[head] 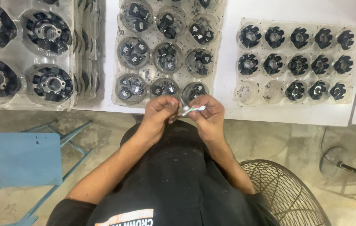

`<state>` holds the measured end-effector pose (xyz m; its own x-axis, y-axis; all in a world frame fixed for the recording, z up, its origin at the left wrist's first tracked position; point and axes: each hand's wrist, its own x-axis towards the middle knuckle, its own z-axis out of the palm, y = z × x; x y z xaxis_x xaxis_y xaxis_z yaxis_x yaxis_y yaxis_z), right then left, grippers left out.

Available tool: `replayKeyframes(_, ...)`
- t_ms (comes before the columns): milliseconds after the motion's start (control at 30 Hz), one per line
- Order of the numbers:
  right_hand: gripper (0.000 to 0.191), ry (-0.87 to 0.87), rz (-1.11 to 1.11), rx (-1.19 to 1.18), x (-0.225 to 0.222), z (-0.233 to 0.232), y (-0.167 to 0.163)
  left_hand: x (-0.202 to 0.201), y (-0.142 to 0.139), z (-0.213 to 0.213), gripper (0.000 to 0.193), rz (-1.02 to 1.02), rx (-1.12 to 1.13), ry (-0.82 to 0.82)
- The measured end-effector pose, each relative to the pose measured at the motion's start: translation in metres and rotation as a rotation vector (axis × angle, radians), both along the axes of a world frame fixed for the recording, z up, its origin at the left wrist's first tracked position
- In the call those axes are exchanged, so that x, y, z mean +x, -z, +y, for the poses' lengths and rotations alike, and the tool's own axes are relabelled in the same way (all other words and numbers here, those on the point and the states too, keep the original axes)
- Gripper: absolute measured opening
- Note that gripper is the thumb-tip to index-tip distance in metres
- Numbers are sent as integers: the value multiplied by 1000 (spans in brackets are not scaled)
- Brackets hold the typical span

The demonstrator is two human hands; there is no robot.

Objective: The person sits at a workbench with trays of small black plastic parts. They pick up a part, squeeze adhesive from a tube onto it, and place it back into the tray, repeating this with one part at a time across the trays.

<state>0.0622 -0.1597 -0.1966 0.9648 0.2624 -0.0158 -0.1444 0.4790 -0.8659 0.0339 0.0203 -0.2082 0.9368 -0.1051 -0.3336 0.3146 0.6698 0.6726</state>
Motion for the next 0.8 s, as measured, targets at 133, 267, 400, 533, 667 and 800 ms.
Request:
replayKeyframes(133, 19, 199, 38, 8, 23, 1, -11, 62, 25, 22, 29, -19, 803, -50)
replayKeyframes(267, 20, 272, 46, -7, 40, -8, -19, 114, 44, 30, 39, -336, 1603, -128)
replayKeyframes(400, 17, 240, 24, -34, 44, -11, -18, 147, 52, 21, 45, -186, 1718, 116)
replayKeyframes(533, 16, 209, 58, -34, 39, -5, -26, 157, 51, 21, 44, -59, 1773, 328)
replayKeyframes(667, 21, 186, 176, 16, 37, 2, -41, 142, 46, 27, 39, -327, 1680, 6)
replayKeyframes(800, 22, 152, 167, -6, 35, 6, -60, 114, 12, 36, 35, -250, 1188, 16)
